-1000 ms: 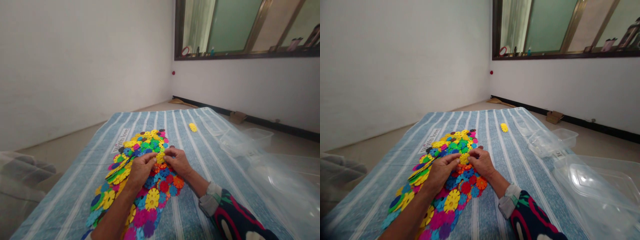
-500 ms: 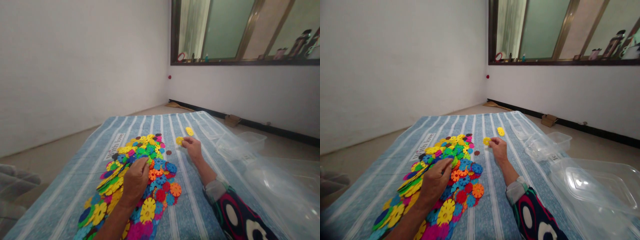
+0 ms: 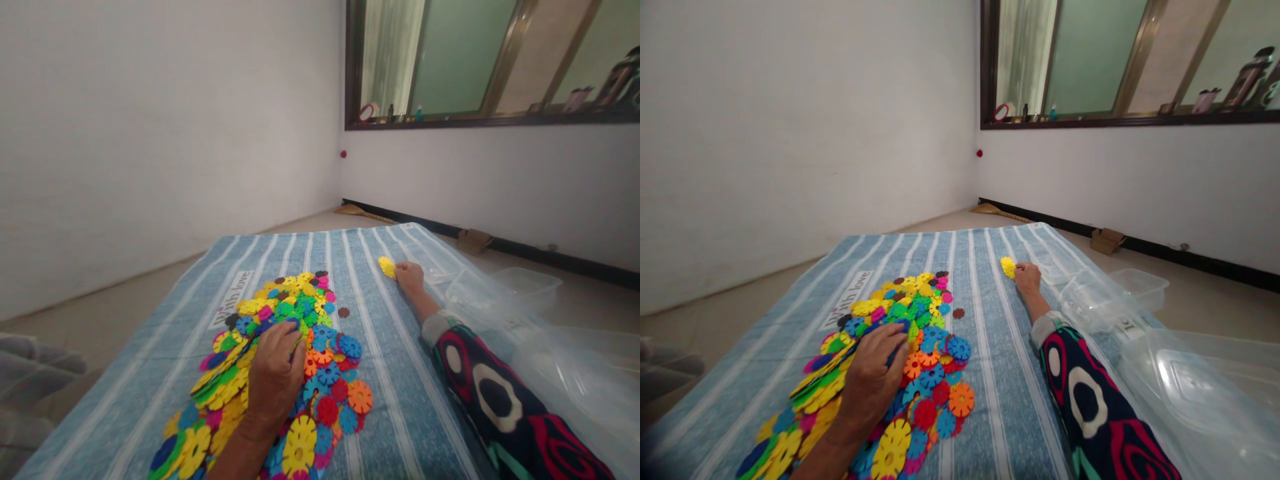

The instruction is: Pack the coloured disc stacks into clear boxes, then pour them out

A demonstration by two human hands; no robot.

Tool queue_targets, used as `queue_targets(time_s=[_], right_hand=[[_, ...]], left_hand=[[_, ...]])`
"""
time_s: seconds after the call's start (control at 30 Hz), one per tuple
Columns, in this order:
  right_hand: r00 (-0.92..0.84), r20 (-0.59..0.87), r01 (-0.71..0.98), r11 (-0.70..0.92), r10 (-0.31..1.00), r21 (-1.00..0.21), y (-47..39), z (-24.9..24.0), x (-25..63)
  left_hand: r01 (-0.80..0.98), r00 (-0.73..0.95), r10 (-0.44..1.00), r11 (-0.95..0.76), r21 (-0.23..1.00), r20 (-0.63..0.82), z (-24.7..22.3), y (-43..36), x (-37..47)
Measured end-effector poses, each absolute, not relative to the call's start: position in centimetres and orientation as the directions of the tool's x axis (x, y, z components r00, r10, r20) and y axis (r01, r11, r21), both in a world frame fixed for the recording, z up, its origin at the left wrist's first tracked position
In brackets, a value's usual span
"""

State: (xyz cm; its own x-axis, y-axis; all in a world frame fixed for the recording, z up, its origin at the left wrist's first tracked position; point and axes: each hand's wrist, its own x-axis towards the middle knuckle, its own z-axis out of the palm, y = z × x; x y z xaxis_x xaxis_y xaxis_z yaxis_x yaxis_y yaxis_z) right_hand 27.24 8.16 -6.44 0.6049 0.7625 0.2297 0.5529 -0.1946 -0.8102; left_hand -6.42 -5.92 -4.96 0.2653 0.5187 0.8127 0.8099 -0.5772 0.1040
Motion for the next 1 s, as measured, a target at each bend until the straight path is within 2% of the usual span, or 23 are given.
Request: queue_targets(time_s=[0.33, 0.63, 0.87, 1.0], right_hand=[[0.515, 0.232, 0.726, -0.276, 0.825, -0.63, 8.9, -6.8, 27.9], [0.529, 0.26, 0.724, -0.27, 0.808, -0.635, 7.4, -6.9, 27.5], [0.466, 0.34, 0.723, -0.131, 0.817, -0.678, 2.6, -7.6, 24.3], [0.285, 0.413, 0.72, 0.091, 0.865, -0.688, -0.9, -7.5, 20.5]], left_hand=[[0.814, 0.265, 0.518, -0.572, 0.098, 0.813, -5.3, -5.9, -6.5], [0.834, 0.241, 0.545, -0.54, 0.115, 0.803, -5.3, -6.1, -6.2], [0.844, 0.256, 0.582, -0.524, 0.115, 0.772, -4.5, -7.1, -5.1], [0.884, 0.283, 0.699, -0.456, 0.105, 0.656, -2.5, -7.5, -5.4]])
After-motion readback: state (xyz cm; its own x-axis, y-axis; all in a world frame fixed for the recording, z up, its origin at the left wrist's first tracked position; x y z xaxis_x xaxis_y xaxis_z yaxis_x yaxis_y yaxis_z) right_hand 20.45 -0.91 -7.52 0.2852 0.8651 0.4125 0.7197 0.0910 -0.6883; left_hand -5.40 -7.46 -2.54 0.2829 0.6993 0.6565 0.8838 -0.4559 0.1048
